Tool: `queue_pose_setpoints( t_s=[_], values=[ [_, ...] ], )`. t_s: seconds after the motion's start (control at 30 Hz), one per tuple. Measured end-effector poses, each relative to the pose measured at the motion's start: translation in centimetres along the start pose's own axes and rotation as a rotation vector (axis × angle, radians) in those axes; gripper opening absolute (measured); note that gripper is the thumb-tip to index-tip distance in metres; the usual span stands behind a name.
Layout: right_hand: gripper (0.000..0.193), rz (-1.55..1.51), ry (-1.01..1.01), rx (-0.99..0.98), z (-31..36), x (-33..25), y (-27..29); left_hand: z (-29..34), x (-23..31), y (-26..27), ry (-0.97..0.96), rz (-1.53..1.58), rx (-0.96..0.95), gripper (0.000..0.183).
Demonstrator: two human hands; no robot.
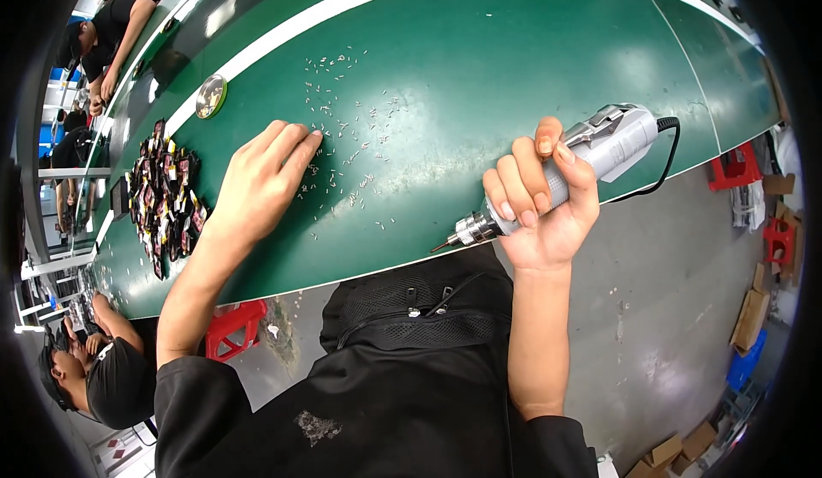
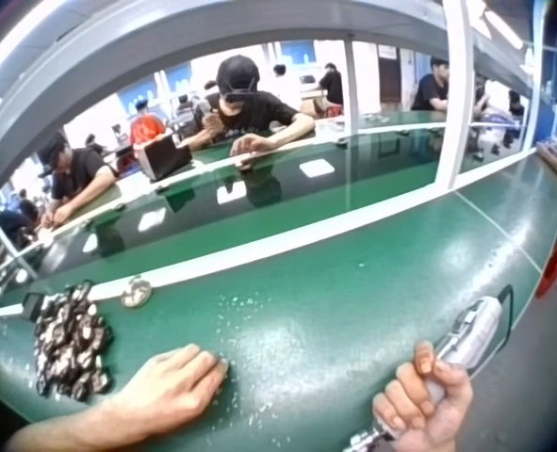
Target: Screw in small electronic components using an electric screwdriver at a production line bench.
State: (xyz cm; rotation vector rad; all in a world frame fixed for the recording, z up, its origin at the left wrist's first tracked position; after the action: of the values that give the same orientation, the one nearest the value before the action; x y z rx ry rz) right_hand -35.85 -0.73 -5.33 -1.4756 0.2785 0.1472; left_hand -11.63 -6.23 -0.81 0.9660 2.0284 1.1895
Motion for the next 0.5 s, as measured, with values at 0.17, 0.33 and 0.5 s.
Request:
queue_pose_setpoints(
  t_s=[0.17,0.33,0.5],
  values=[
    [0.009,-0.007,-0.004,0.0,0.1,0.0,0.1,-0.1,-0.5,-0.2,-0.043,0.067,0.032,0.024],
    [0.009,0.005,0.002,-0.012,0.3,-0.2,0.2,0.4,-0.2,0.8,0.247,0.227,0.152,0.021],
    [0.009,0.002,0.005,0.001,0.0,0.0,0.1,1.9,4.1,2.2,0.6,0.671,0.25,0.011]
  ],
)
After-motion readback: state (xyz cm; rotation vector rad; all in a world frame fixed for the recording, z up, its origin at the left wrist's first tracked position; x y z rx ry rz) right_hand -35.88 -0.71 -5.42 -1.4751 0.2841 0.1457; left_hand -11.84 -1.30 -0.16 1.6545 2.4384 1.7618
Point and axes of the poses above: each hand's wrist, its own z-axis away from the middle knuckle, its own y-axis out of the back of the hand, x = y × z, the point moved 4 cm from there along -z, towards the middle knuckle, and after that the axes turned 12 degrees about x, right-handed, at the moved point
